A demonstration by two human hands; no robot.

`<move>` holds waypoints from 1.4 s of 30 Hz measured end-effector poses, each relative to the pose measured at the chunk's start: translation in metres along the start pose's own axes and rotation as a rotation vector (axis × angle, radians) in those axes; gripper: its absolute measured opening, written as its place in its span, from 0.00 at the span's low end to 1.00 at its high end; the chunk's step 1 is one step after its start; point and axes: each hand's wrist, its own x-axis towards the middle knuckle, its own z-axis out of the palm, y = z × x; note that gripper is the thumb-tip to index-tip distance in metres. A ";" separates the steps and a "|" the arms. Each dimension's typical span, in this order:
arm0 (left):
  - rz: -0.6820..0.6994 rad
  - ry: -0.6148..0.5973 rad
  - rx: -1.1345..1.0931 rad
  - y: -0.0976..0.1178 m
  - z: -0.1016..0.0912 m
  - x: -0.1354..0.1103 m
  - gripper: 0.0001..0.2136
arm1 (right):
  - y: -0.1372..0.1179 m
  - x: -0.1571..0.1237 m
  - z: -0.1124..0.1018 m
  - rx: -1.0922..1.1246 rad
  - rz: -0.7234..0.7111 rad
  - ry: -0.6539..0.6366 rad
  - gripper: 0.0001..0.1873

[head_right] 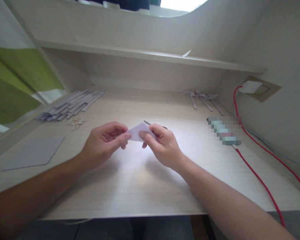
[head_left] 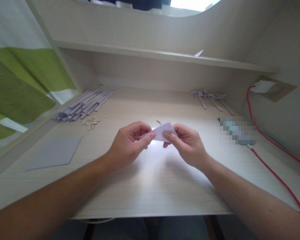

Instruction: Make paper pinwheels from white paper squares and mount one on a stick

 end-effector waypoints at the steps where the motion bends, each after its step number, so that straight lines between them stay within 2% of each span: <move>1: 0.000 -0.001 0.000 0.000 0.000 0.000 0.06 | 0.000 0.000 0.000 0.002 0.002 -0.001 0.13; 42: 0.024 -0.046 -0.025 -0.002 -0.001 -0.001 0.05 | 0.002 0.000 0.001 0.088 -0.016 0.000 0.16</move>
